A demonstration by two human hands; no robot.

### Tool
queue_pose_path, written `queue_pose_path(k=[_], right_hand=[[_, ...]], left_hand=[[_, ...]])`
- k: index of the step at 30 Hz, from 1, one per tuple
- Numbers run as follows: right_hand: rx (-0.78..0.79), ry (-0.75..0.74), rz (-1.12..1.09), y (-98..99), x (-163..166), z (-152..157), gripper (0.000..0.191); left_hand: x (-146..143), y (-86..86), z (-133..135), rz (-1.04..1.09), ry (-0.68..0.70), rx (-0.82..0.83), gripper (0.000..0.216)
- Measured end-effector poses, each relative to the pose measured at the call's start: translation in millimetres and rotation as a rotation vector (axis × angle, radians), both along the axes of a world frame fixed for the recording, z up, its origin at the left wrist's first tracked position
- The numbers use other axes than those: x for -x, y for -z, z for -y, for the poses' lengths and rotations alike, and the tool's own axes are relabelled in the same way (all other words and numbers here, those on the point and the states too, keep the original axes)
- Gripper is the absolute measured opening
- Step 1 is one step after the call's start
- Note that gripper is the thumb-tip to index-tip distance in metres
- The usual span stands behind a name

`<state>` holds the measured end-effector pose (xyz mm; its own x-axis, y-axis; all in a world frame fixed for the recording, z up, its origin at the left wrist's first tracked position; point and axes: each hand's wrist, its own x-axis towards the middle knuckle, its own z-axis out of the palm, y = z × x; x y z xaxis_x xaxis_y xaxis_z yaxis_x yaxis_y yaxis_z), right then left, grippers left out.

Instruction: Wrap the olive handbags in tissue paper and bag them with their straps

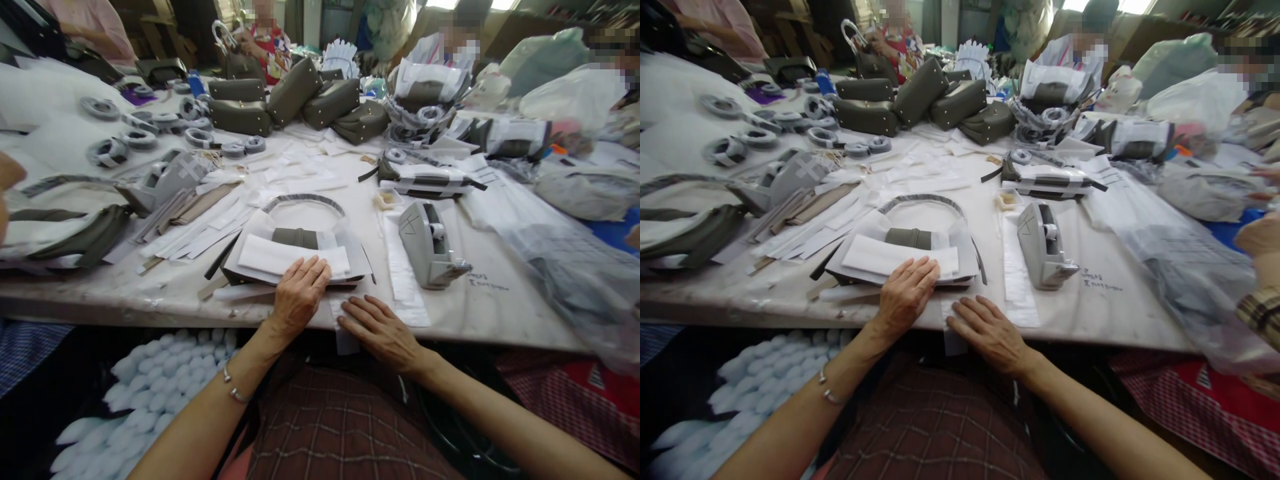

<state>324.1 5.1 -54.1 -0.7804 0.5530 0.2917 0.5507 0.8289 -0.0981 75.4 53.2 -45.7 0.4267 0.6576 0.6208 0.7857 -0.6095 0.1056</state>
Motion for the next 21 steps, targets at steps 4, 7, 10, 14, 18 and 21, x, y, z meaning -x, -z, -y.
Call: queue_pose_path(k=[4,7,10,14,18,21], right_hand=[[0.007,0.002,-0.176,6.7,16,-6,0.035],[0.037,-0.036,-0.374,1.9,28,-11,0.037],[0.096,0.048,-0.474,-2.7,38,-11,0.040],[0.164,0.056,-0.447,-13.3,48,-11,0.039],[0.147,0.005,-0.377,-39.1,51,-20,0.033],[0.065,-0.011,-0.307,-62.8,52,-37,0.025]], left_hand=[[0,-1.1,1,0.010,0.007,0.006,0.029],[0,-1.1,1,0.010,0.004,-0.004,0.028],[-1,0.9,1,0.008,-0.011,-0.015,0.028],[-2,5.7,4,0.011,-0.004,-0.042,0.026],[-1,9.2,6,0.016,0.014,-0.034,0.028],[0,7.5,9,0.037,0.024,0.003,0.029]])
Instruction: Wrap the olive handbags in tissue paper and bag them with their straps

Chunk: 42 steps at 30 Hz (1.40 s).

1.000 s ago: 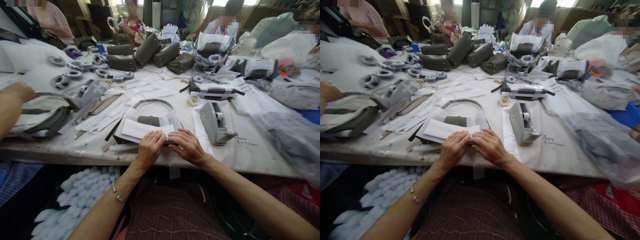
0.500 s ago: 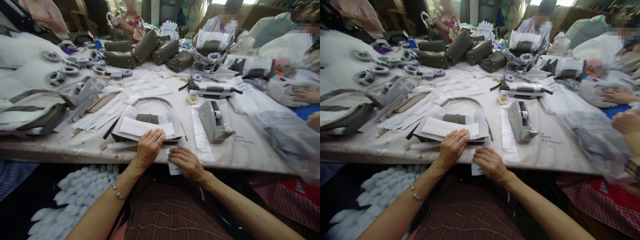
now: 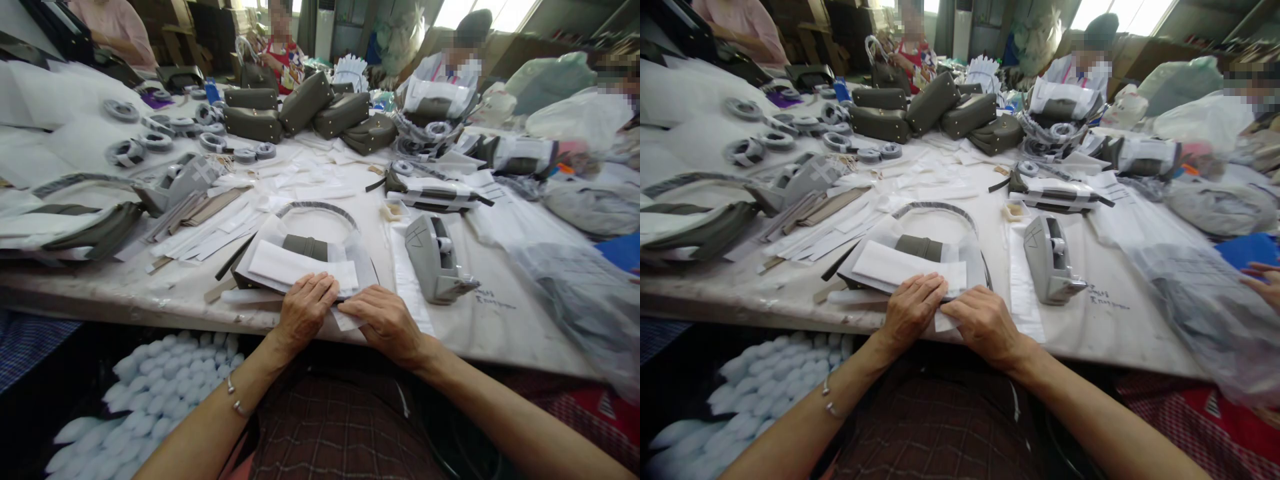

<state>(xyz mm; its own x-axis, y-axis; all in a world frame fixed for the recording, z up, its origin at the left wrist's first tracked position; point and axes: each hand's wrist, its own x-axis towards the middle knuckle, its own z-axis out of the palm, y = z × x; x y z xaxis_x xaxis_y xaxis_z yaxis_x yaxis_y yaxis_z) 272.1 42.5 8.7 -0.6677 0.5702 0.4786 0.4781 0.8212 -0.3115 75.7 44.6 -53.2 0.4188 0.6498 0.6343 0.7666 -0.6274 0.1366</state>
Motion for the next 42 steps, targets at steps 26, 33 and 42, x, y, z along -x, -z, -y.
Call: queue_pose_path(k=[26,33,42], right_hand=[[0.694,0.625,0.184,-15.9,16,-123,0.035],[0.707,0.674,0.456,-20.8,30,-137,0.051],[0.656,0.773,0.327,-2.8,36,-128,0.031]], left_hand=[[-19,-15.4,-9,0.197,-0.211,0.046,0.014],[-20,-13.6,-8,0.205,-0.223,0.014,0.018],[-22,-8.8,-9,0.205,-0.240,0.008,0.016]])
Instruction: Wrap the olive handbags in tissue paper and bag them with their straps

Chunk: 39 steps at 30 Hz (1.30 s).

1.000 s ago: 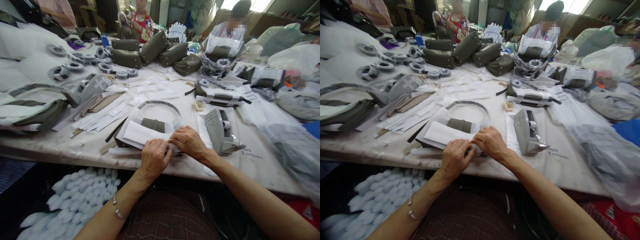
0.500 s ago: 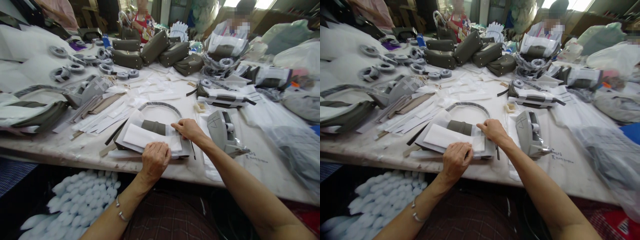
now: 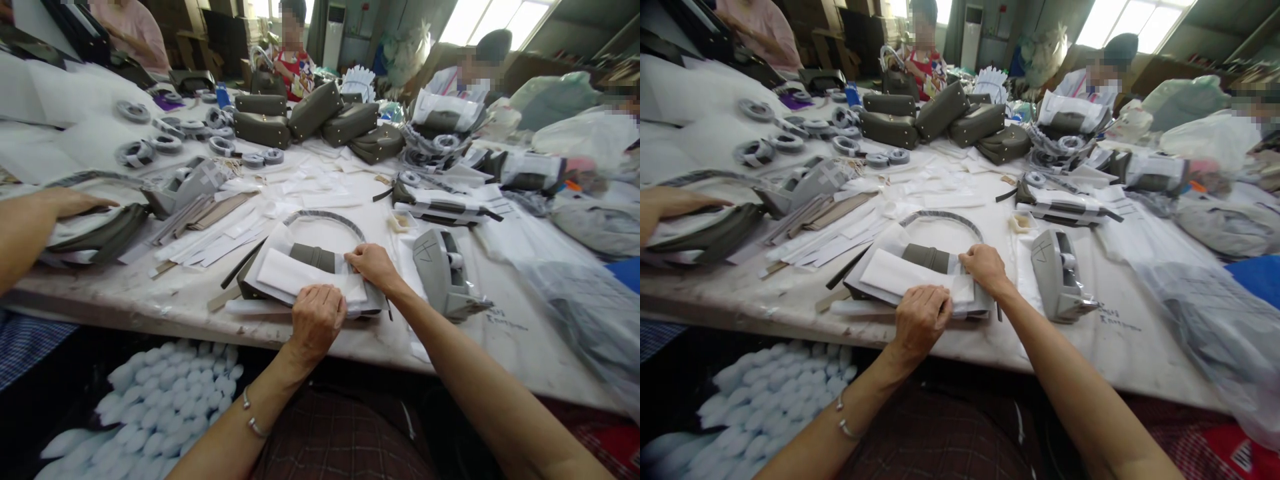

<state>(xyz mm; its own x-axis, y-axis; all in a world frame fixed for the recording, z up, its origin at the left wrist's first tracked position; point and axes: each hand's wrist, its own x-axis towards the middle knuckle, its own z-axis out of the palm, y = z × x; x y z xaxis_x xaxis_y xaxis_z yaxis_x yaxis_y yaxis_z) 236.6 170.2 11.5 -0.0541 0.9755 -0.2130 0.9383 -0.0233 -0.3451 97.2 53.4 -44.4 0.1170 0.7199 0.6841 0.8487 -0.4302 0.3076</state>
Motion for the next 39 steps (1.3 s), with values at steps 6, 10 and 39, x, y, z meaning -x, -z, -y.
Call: queue_pose_path(k=[6,10,39], right_hand=[[0.081,-0.026,0.030,-3.1,2,-9,0.046],[0.142,-0.015,0.059,-7.7,3,-16,0.050],[0.039,0.077,-0.052,2.2,1,0,0.025]], left_hand=[[0,0.6,1,-0.002,0.003,-0.022,0.014],[0,-0.5,2,0.003,-0.005,-0.046,0.013],[-2,5.2,2,-0.032,-0.027,-0.031,0.012]])
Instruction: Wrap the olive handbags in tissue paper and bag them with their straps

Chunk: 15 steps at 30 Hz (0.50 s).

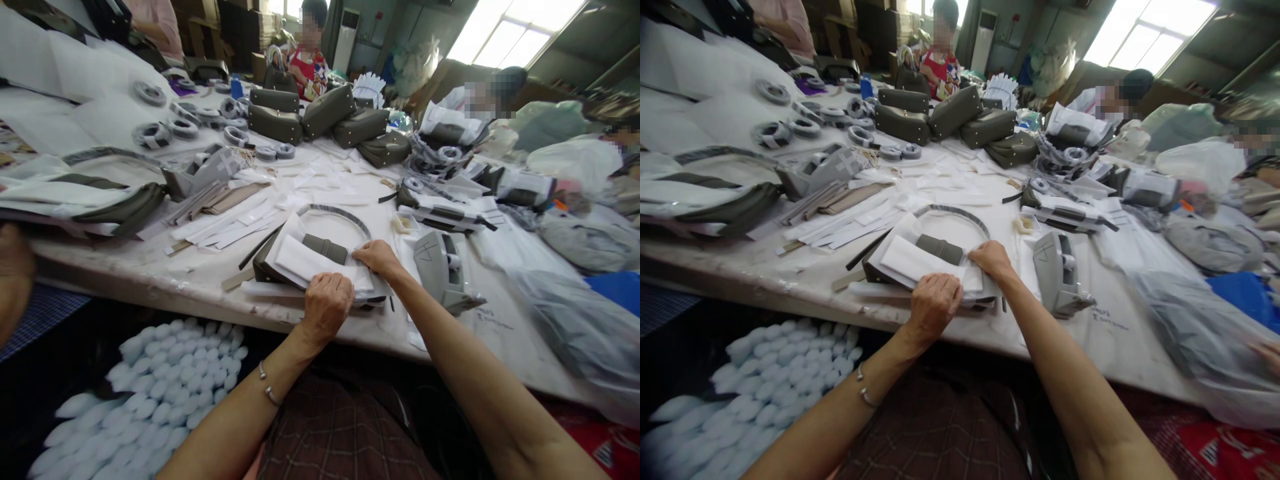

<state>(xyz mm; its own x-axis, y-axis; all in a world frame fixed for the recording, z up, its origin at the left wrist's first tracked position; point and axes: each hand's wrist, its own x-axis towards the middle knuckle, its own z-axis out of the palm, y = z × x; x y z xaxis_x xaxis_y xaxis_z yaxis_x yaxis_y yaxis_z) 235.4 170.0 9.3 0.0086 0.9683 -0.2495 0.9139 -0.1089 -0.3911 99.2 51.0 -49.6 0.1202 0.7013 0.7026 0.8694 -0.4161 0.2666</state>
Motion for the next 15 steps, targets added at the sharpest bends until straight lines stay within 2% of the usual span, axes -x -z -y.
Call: queue_pose_path(k=[4,10,12,15], right_hand=[[-0.065,0.011,0.077,4.2,0,-1,0.019],[-0.158,0.005,0.143,7.9,-2,5,0.027],[-0.194,-0.053,0.167,7.1,-3,8,0.035],[-0.177,-0.246,0.235,2.9,-4,11,0.035]], left_hand=[[0,1.2,-1,-0.005,-0.003,0.005,0.012],[1,1.8,-2,-0.018,0.011,0.013,0.011],[1,1.7,-2,-0.018,0.017,0.014,0.010],[1,1.5,-1,-0.015,0.018,0.004,0.010]])
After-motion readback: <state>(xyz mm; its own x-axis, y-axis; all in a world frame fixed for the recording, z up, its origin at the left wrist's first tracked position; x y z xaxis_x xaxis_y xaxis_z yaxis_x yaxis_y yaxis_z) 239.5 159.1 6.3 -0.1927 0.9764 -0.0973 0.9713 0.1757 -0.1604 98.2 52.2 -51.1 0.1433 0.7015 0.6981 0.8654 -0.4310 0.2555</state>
